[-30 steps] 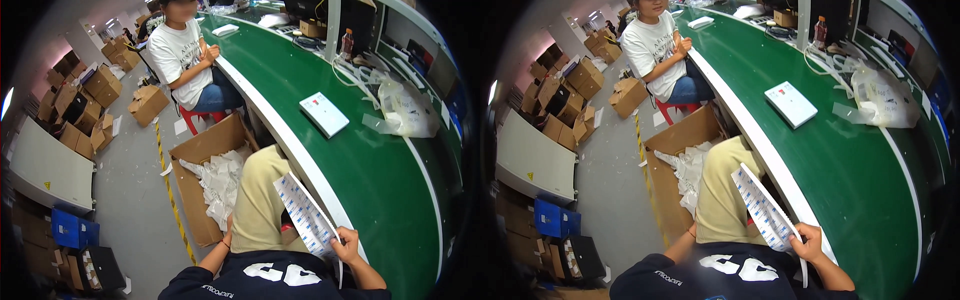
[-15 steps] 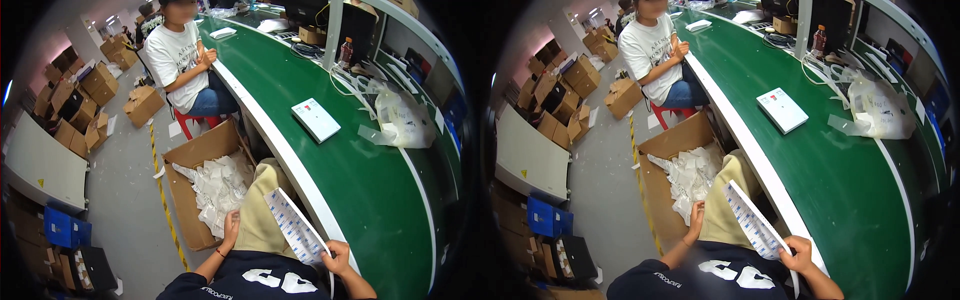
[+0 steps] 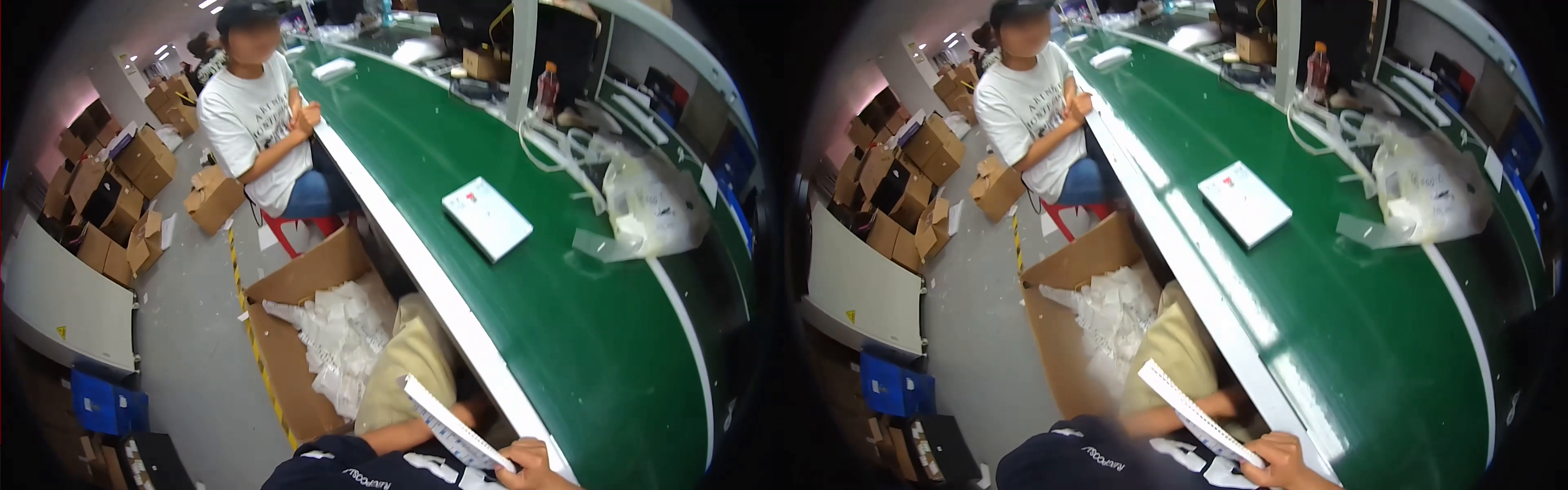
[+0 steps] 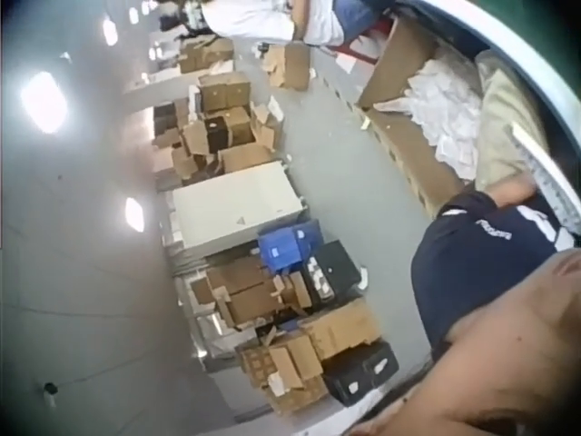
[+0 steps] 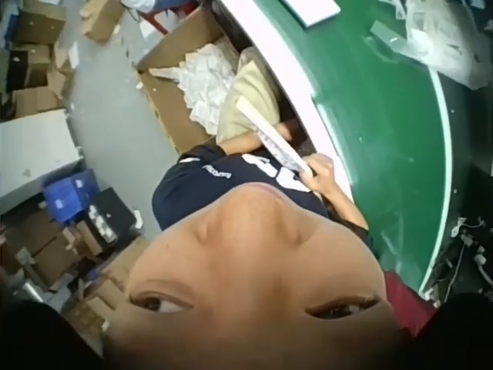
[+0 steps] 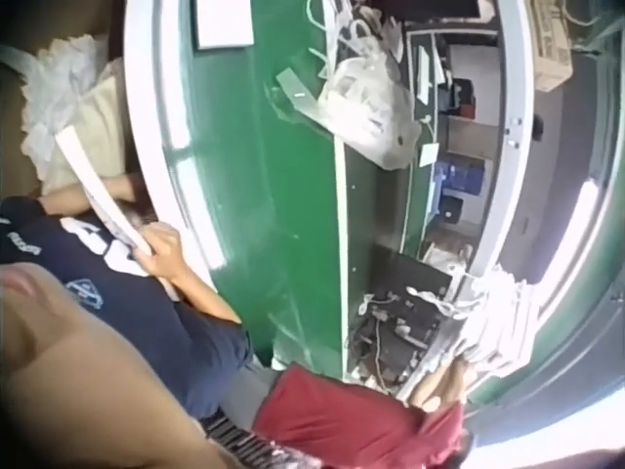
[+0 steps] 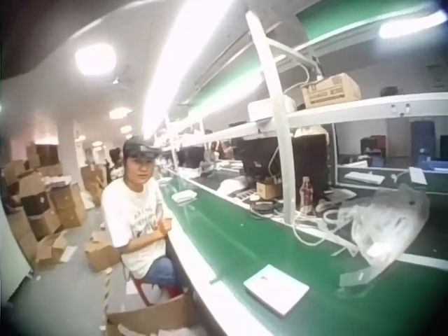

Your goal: Applying adhesive labels from a sticker sheet to small white electronic components on an assembly line conveyor belt.

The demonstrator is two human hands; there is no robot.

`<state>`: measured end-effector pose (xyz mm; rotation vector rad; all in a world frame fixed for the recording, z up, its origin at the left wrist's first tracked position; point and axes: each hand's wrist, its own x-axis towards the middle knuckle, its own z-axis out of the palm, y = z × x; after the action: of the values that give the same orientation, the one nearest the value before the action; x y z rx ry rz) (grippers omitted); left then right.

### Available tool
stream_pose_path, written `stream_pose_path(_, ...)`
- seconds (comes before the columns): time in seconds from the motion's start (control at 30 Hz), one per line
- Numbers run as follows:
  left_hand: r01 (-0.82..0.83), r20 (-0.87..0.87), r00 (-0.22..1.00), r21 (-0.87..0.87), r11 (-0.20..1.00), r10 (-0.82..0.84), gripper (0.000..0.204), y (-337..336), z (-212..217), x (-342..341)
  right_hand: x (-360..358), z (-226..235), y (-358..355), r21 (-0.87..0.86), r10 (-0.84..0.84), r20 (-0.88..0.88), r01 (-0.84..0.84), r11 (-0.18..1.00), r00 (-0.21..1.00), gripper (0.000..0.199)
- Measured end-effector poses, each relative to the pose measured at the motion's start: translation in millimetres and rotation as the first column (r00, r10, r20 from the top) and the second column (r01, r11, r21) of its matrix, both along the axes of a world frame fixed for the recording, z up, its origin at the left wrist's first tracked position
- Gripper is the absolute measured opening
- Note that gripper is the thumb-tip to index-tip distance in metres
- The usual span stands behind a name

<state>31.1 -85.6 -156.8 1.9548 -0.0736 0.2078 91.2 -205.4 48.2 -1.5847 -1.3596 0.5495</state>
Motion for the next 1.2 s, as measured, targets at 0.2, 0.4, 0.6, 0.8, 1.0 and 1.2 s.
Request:
stream_pose_path(0.2, 0.154, -0.141, 0.983, 0.252, 0.955, -0.122, 0.027, 5, -22, -18, -3, 4, -5, -0.047, 0.011, -0.043, -0.014, 0.999, 0.999, 0.011)
stream_pose_path(0.4, 0.276, -0.203, 0.958, 0.462, 0.843, -0.202, 0.024, 10, -34, -3, 1, 10, 3, -0.070, 0.038, -0.004, -0.038, 0.997, 0.999, 0.011)
stream_pose_path(0.6, 0.271, -0.211, 0.958, 0.428, 0.862, -0.196, 0.026, 46, -8, -127, -1, -5, -9, -0.044, -0.043, -0.006, 0.043, 0.998, 0.999, 0.011)
stream_pose_path(0.8, 0.245, -0.174, 0.967, 0.442, 0.863, -0.185, 0.027, 36, -33, -97, -9, -6, -1, 0.041, -0.115, 0.091, 0.112, 0.993, 0.989, 0.012)
stream_pose_path(1.0, 0.305, -0.267, 0.939, 0.368, 0.878, -0.214, 0.029, -3, -48, -4, -8, -4, -2, 0.025, -0.071, 0.186, 0.067, 0.997, 0.980, 0.009)
stream_pose_path(1.2, 0.324, -0.267, 0.937, 0.429, 0.843, -0.225, 0.032, -7, -63, 4, -6, -9, -2, 0.012, -0.058, 0.181, 0.057, 0.998, 0.982, 0.011)
